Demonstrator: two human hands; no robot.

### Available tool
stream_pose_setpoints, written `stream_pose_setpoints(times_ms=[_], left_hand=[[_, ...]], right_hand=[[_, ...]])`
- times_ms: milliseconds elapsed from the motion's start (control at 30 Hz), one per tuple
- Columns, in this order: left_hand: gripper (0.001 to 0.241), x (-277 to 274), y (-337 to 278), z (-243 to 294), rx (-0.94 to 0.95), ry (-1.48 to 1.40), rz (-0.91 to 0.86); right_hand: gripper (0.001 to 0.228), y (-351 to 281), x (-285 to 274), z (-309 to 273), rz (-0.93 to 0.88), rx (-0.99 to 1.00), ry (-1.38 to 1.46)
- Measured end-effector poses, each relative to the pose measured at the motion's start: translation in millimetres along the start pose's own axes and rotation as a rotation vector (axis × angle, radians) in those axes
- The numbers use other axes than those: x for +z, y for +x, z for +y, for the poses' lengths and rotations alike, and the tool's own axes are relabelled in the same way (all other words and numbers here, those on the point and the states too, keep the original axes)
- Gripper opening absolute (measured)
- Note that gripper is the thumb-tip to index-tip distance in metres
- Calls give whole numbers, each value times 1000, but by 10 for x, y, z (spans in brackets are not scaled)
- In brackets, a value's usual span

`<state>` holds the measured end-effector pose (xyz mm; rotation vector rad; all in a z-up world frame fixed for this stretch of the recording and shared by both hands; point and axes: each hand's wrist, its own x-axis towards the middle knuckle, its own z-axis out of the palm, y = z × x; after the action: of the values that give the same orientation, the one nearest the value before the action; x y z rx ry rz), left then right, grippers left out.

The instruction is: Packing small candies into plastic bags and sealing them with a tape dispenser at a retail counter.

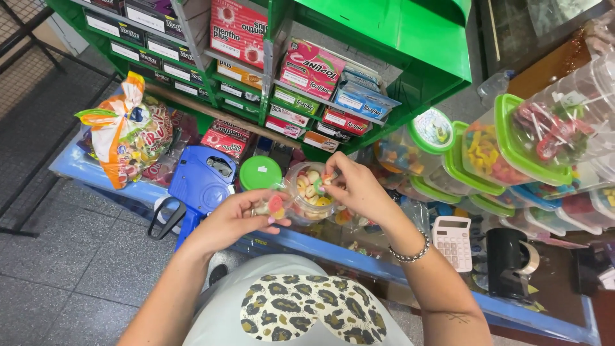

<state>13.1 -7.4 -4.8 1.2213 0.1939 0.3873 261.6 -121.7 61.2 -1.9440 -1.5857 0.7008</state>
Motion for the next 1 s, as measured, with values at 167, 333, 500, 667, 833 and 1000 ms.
stream_pose_setpoints(times_ms=[167, 333, 500, 667, 833, 1000], left_hand=[[50, 13, 32, -36, 4, -15, -14], [49, 125, 128, -16, 40, -33, 32], [38, 265, 291, 68, 216, 53, -4], [34, 254, 483, -286, 212, -19, -16], [31, 293, 490, -262, 195, -138, -32], [29, 189, 498, -332, 164, -111, -49]], right_hand=[[26, -7, -13, 52, -15, 51, 114], [42, 68, 50, 219, 82, -20, 368], [25, 87, 209, 415, 235, 10, 776], [29, 65, 249, 406, 204, 9, 917], [24, -3, 143, 414, 174, 11, 951], [24, 14, -38, 561, 394, -32, 860]])
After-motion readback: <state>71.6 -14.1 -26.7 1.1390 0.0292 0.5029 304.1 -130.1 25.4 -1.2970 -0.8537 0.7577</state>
